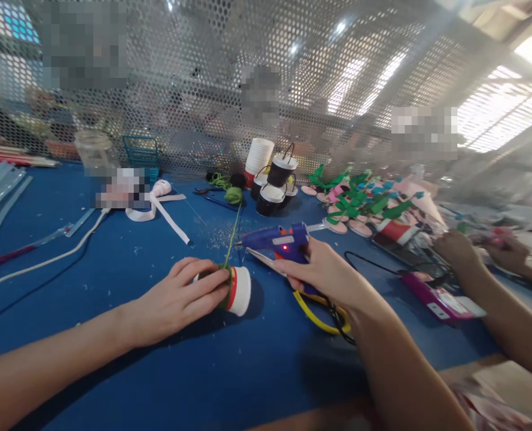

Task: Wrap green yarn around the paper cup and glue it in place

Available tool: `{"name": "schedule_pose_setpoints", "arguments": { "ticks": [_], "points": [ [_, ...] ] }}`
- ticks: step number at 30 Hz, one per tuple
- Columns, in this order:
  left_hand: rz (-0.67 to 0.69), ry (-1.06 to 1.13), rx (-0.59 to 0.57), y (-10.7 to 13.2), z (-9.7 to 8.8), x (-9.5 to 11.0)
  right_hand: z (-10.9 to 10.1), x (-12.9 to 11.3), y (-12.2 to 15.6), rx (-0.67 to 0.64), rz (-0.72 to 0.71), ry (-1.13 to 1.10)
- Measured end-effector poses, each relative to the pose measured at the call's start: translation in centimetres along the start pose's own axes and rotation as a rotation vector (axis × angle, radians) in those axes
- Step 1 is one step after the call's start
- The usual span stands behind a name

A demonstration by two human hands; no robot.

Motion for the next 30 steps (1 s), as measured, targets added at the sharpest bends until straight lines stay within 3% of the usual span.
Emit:
{"name": "schedule_pose_setpoints", "arguments": {
  "ticks": [3,5,16,20,24,26,30],
  "points": [
    [-0.005,0.016,0.014,-0.1,-0.1,-0.1,-1.2,0.8,-1.7,0.172,-0.034,-0.052],
    [-0.017,0.033,0.028,-0.1,-0.1,-0.2,-1.7,1.5,-2.9,0.199,0.02,-0.02],
    [-0.007,0.034,0.076,0.1,0.0,-0.2,-1.6,5.1,-8.0,0.138,0.3,0.21],
    [-0.019,0.045,0.081,0.2,0.1,-0.2,-1.9,4.6,-8.4,0.181,0.341,0.347],
    [-0.03,0.038,0.082,0.2,0.1,-0.2,-1.5,2.1,-7.2,0.273,0.29,0.447],
    [-0.02,0.023,0.079,0.1,-0.1,-0.1,-0.3,0.5,-6.4,0.209,0.191,0.433],
    [-0.014,-0.006,0.052,0.0,-0.1,-0.1,3.9,-1.9,-5.2,-0.148,-0.023,0.274]
  ]
}}
Point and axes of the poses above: each hand's wrist, its own y-axis away from the middle knuckle, its own z-axis out of the palm, x = y × z, the point moved 4 cm from there along -y, towards the middle knuckle, and after that the axes turned 8 degrees about -x, right-handed, at the moved point
